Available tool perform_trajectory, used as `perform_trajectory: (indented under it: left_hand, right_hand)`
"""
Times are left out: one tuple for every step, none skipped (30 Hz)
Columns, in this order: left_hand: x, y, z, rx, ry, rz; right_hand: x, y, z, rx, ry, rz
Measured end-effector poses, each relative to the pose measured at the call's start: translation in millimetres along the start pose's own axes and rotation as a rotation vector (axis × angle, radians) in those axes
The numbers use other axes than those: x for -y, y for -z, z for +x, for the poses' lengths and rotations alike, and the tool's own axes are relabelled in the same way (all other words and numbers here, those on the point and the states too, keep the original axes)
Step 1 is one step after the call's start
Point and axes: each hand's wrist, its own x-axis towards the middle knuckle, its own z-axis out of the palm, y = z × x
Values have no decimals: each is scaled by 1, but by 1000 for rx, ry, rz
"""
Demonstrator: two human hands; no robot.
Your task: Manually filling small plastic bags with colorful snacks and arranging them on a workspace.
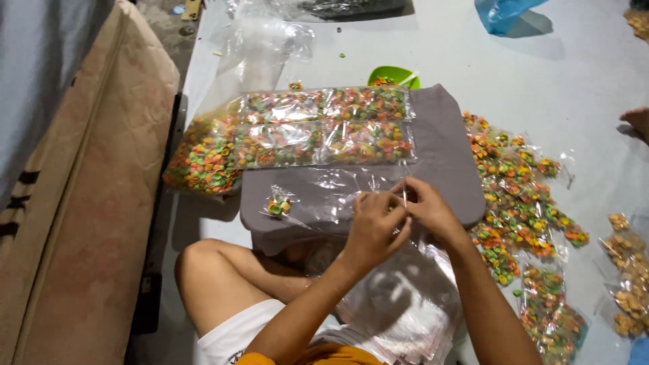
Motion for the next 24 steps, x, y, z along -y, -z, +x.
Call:
perform_trajectory:
  left_hand:
    - [-5,5,1,-7,9,7]
    - [-10,11,1,-34,1,-13]
    - [-15,17,3,-62,-7,-33]
    - [-16,17,2,-69,2,-26]
    - [-16,18,2,-66,44,-56]
    - [-16,18,2,-63,87,-86]
    - [-16,16,1,-67,100,-83]
    - [-15,14,1,-94,150,-145]
    - [-13,12,4,-124,188,-209]
    - [-12,14,5,-131,188,-207]
    - [-12,15,7,-158,165,-203]
    - [-12,15,9,-186,143,-198]
    - [-9,9,7,-189,142,-200]
    - [-6,2,5,-188,76,-179]
    - [-4,-4,1,-183,15,-159]
    - [-8,0,2,-182,17,-161]
    - [-12,5,3,-218,-26,-180]
    - [-16,9,4,-253,-69,-200]
    - [-18,13,6,-257,-72,-198]
    - [-20,17,7,-265,-43,-230]
    - [-23,21,6,-269,-11,-264]
    - [-22,23,5,-271,-9,-264]
    - [-19,26,6,-231,8,-252]
    - [-16,28,8,-191,25,-241]
  right_hand:
    - [2,-6,-3,12,4,-3]
    - [5,-12,-6,40,-63,124]
    - [8,-18,-8,68,-132,250]
    - [2,-20,-6,80,-129,245]
    - [-5,-22,-3,106,-93,267]
    - [-11,-24,1,131,-56,289]
    - [-24,-24,3,144,-60,286]
    - [-38,-24,4,164,-14,274]
    - [-50,-21,9,176,40,263]
    - [-51,-23,8,180,45,260]
    - [-54,-23,6,165,63,259]
    - [-56,-23,4,151,82,259]
    - [-68,-8,-7,150,83,256]
    - [-62,-7,2,160,90,241]
    - [-49,-20,1,170,93,229]
    - [-48,-21,0,181,96,216]
    - [-46,-21,0,190,101,203]
    - [-44,-21,-1,200,107,191]
    - [-41,-21,2,210,117,176]
    - [-37,-21,4,220,127,161]
    - [-35,-22,4,232,132,147]
    - [-33,-23,5,243,138,133]
    - [-30,-24,9,255,148,119]
    - [-27,-25,12,267,158,105]
